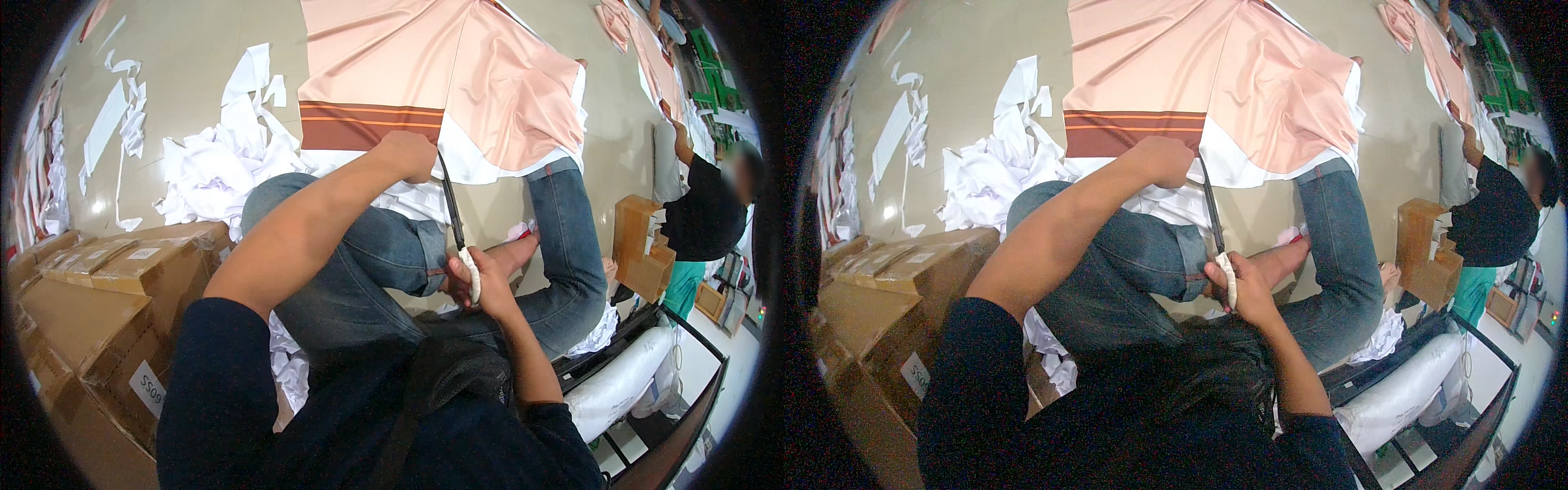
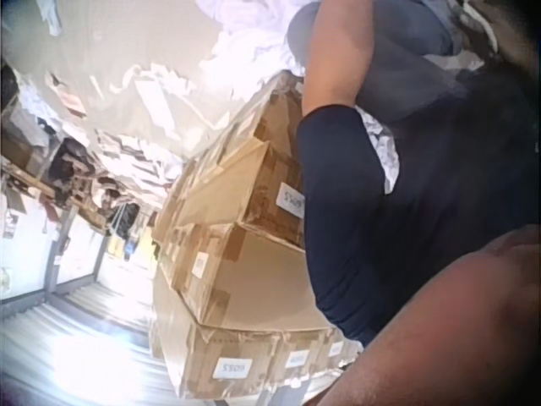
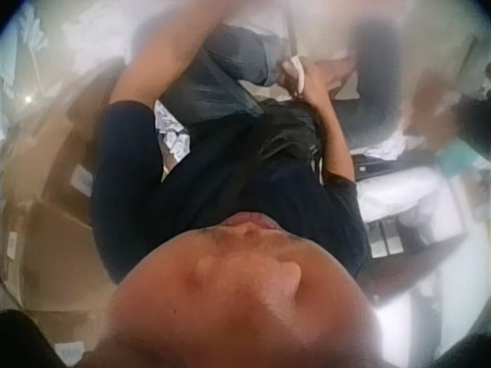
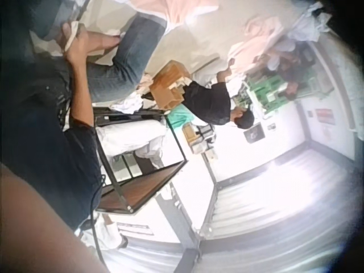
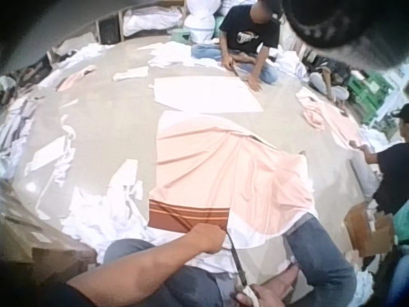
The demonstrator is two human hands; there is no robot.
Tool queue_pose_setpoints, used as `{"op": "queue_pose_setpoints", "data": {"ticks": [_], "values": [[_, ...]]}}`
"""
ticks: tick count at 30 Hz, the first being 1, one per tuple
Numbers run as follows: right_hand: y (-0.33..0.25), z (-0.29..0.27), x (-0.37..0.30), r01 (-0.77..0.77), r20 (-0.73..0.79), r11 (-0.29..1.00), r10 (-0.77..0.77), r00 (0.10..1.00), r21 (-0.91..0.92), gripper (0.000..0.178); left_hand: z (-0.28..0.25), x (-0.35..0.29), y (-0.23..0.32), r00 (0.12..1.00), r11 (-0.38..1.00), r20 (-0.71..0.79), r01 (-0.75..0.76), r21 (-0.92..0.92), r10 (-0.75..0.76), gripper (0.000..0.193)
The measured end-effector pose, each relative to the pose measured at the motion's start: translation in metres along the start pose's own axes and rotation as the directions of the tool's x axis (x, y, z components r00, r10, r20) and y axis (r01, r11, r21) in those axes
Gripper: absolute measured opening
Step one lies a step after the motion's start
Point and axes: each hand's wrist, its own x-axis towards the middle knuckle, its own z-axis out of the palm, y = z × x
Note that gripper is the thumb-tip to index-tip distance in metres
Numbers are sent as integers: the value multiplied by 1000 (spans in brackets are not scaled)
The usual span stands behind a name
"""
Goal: The person sits on the floor and uses scissors to cut a large piece of peach-colored fabric, following a white paper pattern placed on top. They repeatedly trim the fabric edges, adjust the material, and remove excess scraps while other workers perform similar tasks nearby.
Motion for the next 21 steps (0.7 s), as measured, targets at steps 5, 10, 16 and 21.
{"op": "queue_pose_setpoints", "data": {"ticks": [5, 10, 16, 21], "values": [[-4, 7, 23, 19, -69, 997, -14, 998, 72, 47, -4, 0, -2, 999, 1000, 43, -17, 5, 17, 35], [3, 10, 39, 55, -103, 998, -52, 993, 27, 46, -5, -3, -7, 999, 999, 15, -32, -39, 33, 32], [13, 5, 37, 49, -109, 999, -50, 993, -9, 60, -5, 3, -13, 998, 999, 68, 19, -47, -15, 34], [7, 7, 42, 9, -96, 997, -2, 995, 74, 61, -1, 8, -14, 996, 998, 87, 20, -52, -15, 34]]}}
